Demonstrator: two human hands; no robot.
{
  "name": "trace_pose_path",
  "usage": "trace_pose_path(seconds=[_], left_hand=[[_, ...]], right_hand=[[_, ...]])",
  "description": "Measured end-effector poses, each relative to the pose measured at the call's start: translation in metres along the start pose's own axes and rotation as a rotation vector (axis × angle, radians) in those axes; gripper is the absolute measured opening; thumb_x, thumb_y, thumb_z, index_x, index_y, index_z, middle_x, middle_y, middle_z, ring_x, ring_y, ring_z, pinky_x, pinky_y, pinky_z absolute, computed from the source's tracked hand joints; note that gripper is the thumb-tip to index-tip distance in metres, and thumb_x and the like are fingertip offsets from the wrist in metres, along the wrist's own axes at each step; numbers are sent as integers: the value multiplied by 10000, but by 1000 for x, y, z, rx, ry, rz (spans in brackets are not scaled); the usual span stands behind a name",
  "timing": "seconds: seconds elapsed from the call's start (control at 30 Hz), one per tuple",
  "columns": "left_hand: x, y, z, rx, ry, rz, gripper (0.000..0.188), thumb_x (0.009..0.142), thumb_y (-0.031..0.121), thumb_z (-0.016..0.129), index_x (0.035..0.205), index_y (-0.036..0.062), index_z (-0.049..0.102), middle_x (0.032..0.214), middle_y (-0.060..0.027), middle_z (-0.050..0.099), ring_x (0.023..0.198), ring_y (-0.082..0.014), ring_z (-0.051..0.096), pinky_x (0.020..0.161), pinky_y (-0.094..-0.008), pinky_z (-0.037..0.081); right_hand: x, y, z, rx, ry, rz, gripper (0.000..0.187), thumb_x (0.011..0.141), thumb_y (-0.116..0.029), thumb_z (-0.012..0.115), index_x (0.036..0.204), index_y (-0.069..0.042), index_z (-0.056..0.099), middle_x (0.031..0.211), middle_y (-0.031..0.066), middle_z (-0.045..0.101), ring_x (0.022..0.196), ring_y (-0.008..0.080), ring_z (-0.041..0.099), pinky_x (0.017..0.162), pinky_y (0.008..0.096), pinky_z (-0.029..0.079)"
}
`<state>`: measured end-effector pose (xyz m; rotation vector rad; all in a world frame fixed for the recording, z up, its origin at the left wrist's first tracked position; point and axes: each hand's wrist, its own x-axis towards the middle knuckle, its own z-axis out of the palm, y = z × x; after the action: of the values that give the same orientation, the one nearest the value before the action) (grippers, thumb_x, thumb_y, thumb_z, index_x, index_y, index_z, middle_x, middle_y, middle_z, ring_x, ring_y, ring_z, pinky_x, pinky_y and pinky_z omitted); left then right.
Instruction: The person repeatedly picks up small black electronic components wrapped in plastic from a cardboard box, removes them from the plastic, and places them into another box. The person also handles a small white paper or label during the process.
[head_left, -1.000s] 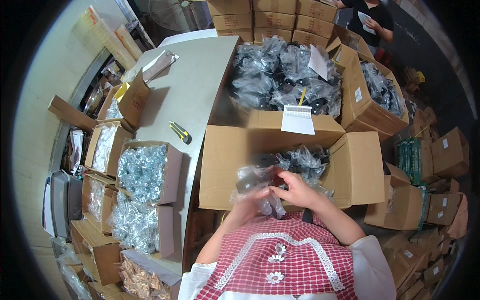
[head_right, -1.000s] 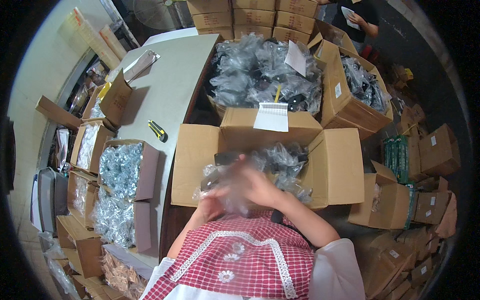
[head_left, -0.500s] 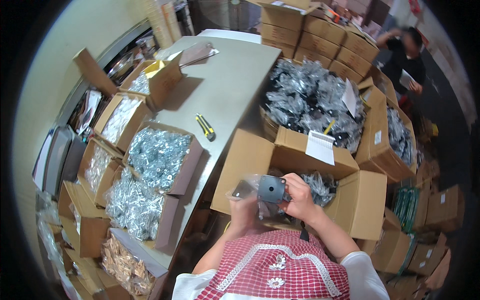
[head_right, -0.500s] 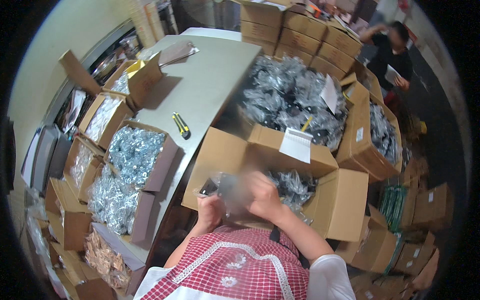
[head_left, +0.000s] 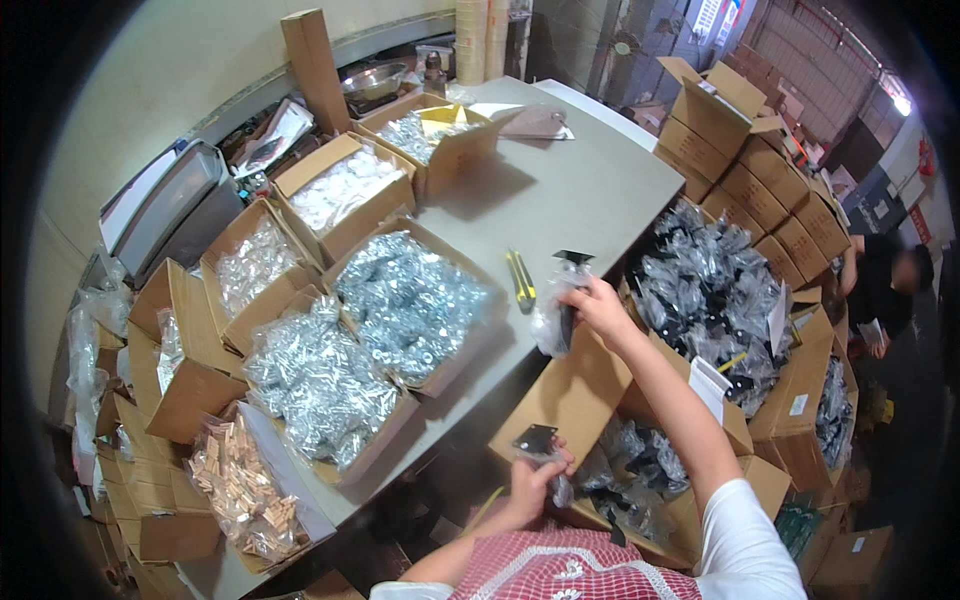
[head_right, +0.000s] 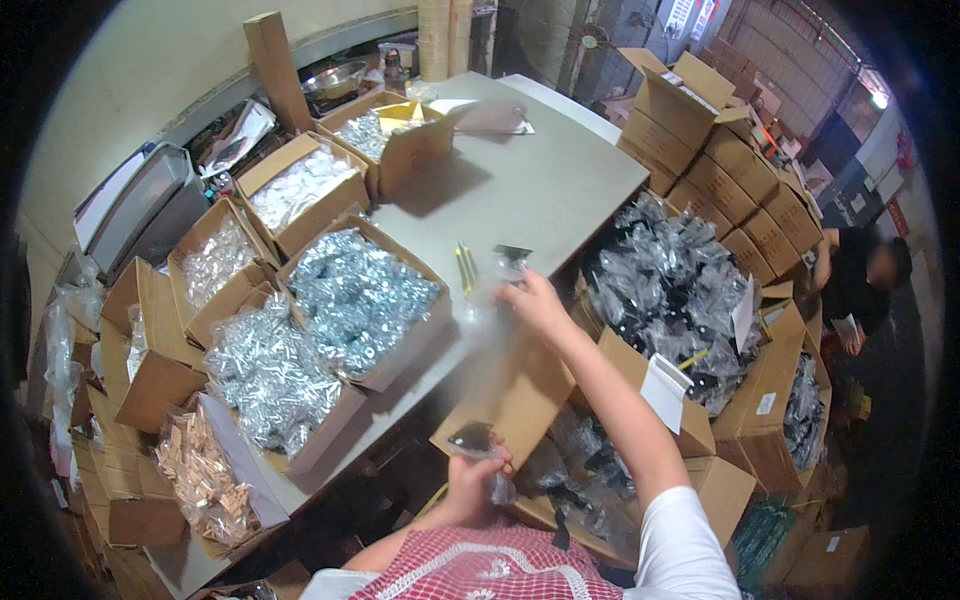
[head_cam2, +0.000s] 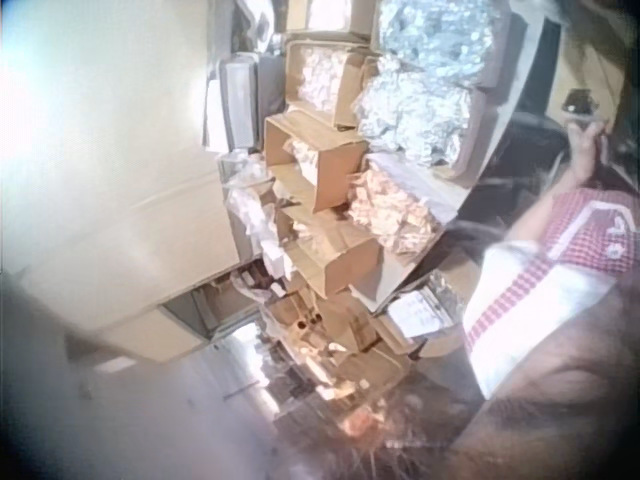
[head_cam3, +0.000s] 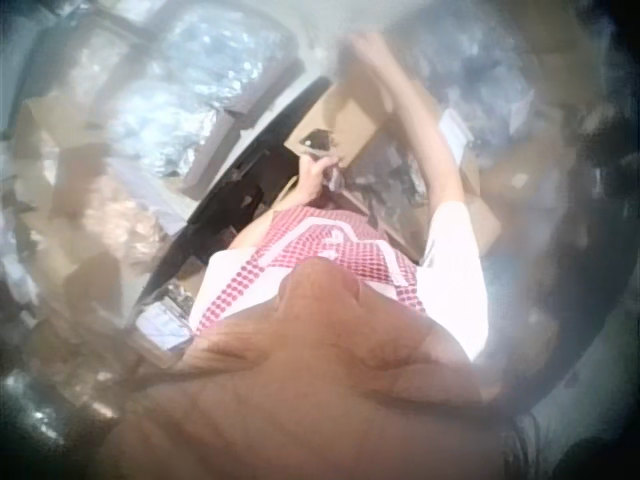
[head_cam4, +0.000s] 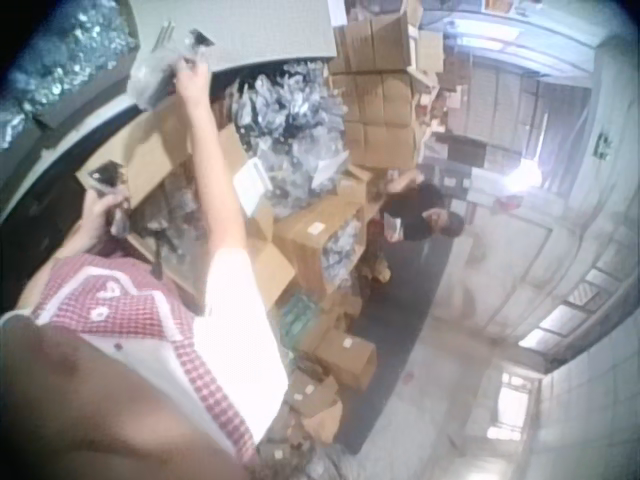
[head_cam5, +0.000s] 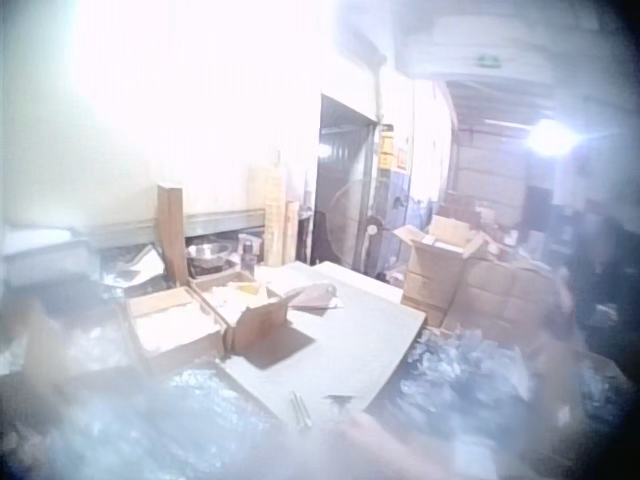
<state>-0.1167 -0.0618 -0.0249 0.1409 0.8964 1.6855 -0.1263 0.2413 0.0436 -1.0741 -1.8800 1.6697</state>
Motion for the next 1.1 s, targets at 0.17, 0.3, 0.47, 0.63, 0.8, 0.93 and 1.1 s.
trace_pose_path(seconds=[0.17, 0.3, 0.47, 0.63, 0.8, 0.93, 1.1], left_hand=[[3, -12, -14, 108, 12, 49, 379, 908, 52, 655, 1263, -44, 563, 1020, -136, 711, 848, -196, 708, 785, -327, 577], [4, -20, -19, 91, 4, 56, 368, 949, 16, 652, 1299, -27, 546, 1052, -132, 715, 879, -201, 723, 826, -336, 588], [5, -26, -20, 84, -5, 85, 413, 954, 15, 651, 1340, -18, 506, 1100, -133, 702, 888, -205, 722, 836, -352, 595], [8, -15, -12, 113, -3, 60, 402, 938, 29, 667, 1316, -20, 536, 1096, -134, 711, 890, -200, 717, 831, -350, 592], [14, -11, 17, 241, -48, 81, 313, 878, 3, 694, 1188, -20, 651, 1053, -94, 740, 906, -173, 702, 800, -313, 568], [25, -15, 56, 238, -299, 9, 306, 859, -18, 712, 1161, -28, 662, 1051, -113, 746, 965, -201, 719, 855, -319, 580], [13, -16, 116, 468, -458, 123, 243, 873, -33, 728, 1111, -23, 681, 1035, -115, 752, 999, -201, 722, 856, -321, 590]], right_hand=[[147, 33, 57, -92, -4, -59, 413, 871, -186, 675, 1233, 8, 628, 1027, 125, 709, 913, 212, 672, 813, 371, 546], [227, 62, 98, -260, 20, 47, 489, 844, -248, 704, 1253, 13, 640, 1120, 195, 720, 1005, 300, 708, 843, 416, 556], [214, 59, 140, -345, 43, -127, 499, 885, -227, 688, 1308, 34, 636, 1231, 197, 716, 1117, 298, 695, 991, 384, 522], [89, -42, 98, -116, -82, -353, 320, 966, -217, 628, 1220, -39, 709, 1179, 154, 727, 1128, 259, 678, 999, 383, 507], [-119, -167, -2, 37, -390, -1046, 174, 936, -80, 633, 787, -38, 713, 766, 47, 696, 719, 179, 649, 900, 410, 520], [-255, -210, -52, 305, -474, -1396, 279, 871, -65, 742, 610, -32, 649, 600, 34, 630, 511, 154, 599, 521, 272, 514], [-349, -196, -99, 160, -899, -1819, 197, 969, 27, 552, 922, 139, 707, 895, 165, 729, 825, 243, 710, 881, 372, 583]])
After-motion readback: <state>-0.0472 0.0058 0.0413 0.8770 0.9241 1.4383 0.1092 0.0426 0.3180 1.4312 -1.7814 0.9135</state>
